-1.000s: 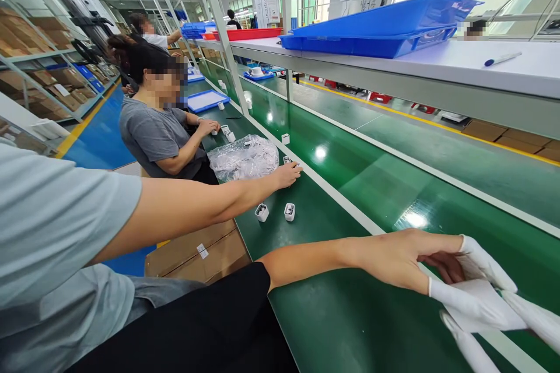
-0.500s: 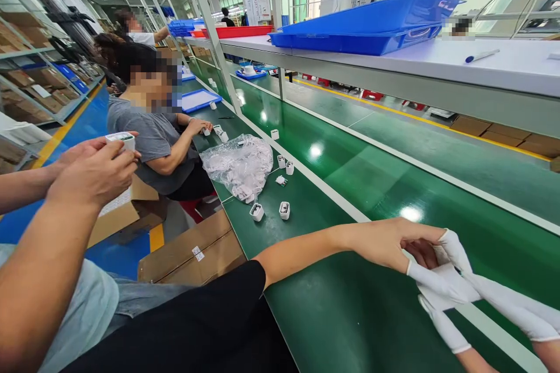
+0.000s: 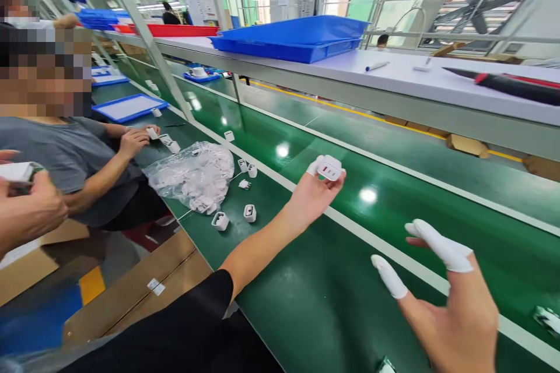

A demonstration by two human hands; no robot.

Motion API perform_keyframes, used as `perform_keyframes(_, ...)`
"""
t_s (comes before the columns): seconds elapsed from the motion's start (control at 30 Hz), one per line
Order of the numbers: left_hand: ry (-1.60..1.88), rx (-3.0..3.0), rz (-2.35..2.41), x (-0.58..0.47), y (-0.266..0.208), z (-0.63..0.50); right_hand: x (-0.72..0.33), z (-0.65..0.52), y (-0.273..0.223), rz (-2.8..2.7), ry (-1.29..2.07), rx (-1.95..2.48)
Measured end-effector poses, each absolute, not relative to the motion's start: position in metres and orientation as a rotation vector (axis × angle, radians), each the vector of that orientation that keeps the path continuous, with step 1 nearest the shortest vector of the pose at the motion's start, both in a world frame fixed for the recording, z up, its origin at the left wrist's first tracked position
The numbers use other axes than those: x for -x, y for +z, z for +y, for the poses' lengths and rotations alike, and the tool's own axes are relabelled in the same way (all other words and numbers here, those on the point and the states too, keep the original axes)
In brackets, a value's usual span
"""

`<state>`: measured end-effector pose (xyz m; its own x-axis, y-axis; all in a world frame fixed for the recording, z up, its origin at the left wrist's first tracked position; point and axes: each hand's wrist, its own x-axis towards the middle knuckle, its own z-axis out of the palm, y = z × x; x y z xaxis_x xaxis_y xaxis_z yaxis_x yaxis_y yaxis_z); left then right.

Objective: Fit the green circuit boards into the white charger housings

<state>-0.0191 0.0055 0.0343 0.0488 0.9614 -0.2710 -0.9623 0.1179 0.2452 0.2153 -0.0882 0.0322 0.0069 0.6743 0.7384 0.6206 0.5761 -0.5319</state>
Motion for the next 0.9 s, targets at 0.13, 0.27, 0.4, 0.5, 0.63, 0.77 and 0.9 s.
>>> perform_keyframes(0.13,1.483,0.066,0.515,0.027,0.04,0.005,-0.223,-0.084,0.028,-1.854,-0.027,1.001)
perform_keyframes(0.27,1.397,-0.013,0.676,0.023,0.036,0.002,-0.223,-0.088,0.031,-1.886,-0.022,0.941)
perform_keyframes(0.4,1.365,-0.095,0.73,0.018,0.028,0.003,-0.22,-0.09,0.033,-1.896,-0.013,0.961)
perform_keyframes(0.5,1.371,-0.184,0.734,0.013,0.012,0.012,-0.221,-0.09,0.033,-1.894,0.003,0.975)
perform_keyframes(0.63,1.462,-0.761,0.825,0.008,-0.036,0.032,-0.223,-0.091,0.032,-1.877,0.027,0.979)
perform_keyframes(0.77,1.293,-1.577,1.166,0.005,-0.102,0.031,-0.223,-0.093,0.031,-1.896,0.039,0.966)
perform_keyframes(0.9,1.16,-1.798,1.198,0.011,-0.149,0.012,-0.217,-0.093,0.032,-1.919,0.039,0.966)
